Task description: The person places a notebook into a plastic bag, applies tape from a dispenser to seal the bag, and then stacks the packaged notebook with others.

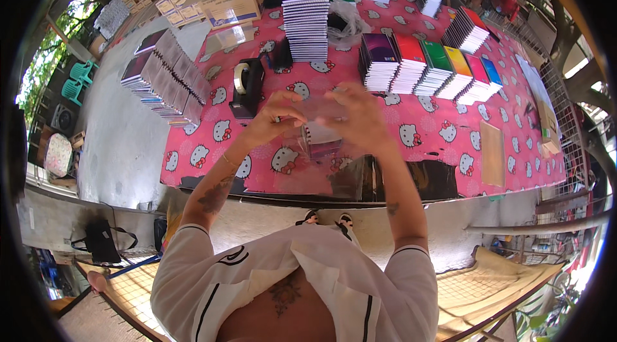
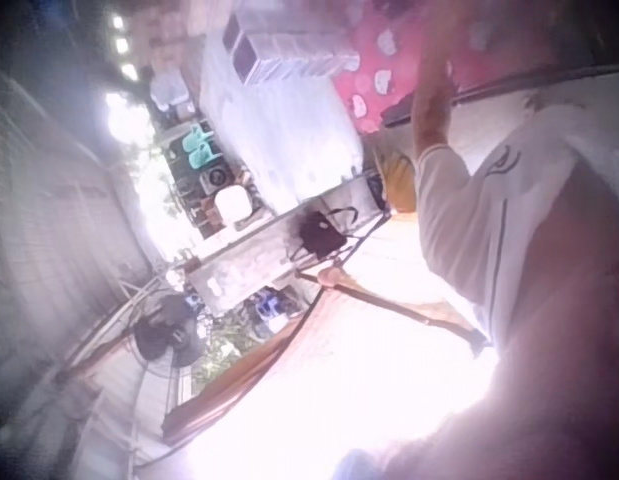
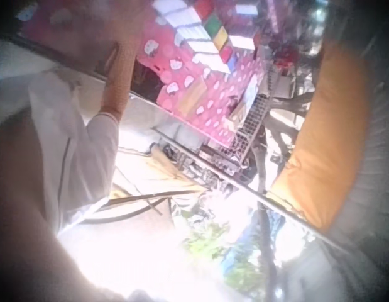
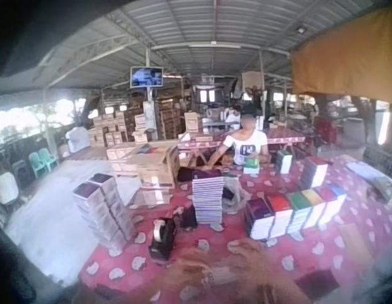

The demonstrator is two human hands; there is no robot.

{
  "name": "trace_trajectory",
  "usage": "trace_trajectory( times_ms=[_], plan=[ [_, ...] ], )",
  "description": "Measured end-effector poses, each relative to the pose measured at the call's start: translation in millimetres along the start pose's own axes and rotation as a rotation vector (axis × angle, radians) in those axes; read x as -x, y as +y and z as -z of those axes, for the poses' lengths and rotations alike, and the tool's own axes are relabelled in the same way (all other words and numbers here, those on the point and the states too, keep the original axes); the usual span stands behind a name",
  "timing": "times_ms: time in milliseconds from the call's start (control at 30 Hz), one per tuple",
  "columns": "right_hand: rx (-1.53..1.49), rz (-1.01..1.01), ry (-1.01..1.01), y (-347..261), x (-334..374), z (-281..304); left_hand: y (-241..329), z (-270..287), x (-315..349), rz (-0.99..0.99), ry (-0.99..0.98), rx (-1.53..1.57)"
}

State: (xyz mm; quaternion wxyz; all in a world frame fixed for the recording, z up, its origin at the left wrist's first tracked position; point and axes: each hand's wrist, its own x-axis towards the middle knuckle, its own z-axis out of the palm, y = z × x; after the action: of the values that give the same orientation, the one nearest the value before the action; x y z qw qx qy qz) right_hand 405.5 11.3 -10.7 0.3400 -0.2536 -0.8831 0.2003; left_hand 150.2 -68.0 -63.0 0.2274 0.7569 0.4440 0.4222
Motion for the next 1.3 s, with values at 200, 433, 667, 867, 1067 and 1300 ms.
trace_trajectory(
  times_ms=[200, 433, 667, 867, 1067, 1300],
  plan=[
    [-0.141, 0.030, -0.101, 59.8, 68.9, -27.9, 7.0, -26.7, -18.7, -0.098, 0.076, -0.230],
    [-0.267, 0.103, -0.141, 58.8, 79.7, -68.4, -19.8, -71.8, -25.3, -0.059, 0.092, -0.381],
    [-0.595, -0.200, 0.162, 66.6, 52.6, -80.6, -43.9, -71.6, -0.1, 0.509, 0.298, 0.566],
    [-0.968, -0.425, -0.428, 100.7, 1.1, -70.8, -42.7, -73.6, -11.3, 0.663, -0.082, 0.790],
    [-0.554, 0.068, -0.217, 89.9, 32.6, -51.7, -9.0, -62.0, -9.2, 0.593, -0.102, 0.089],
    [-0.088, 0.287, -0.060, 73.1, 63.8, -53.8, 27.0, -78.2, 14.2, -0.120, 0.012, -0.715]
  ],
)
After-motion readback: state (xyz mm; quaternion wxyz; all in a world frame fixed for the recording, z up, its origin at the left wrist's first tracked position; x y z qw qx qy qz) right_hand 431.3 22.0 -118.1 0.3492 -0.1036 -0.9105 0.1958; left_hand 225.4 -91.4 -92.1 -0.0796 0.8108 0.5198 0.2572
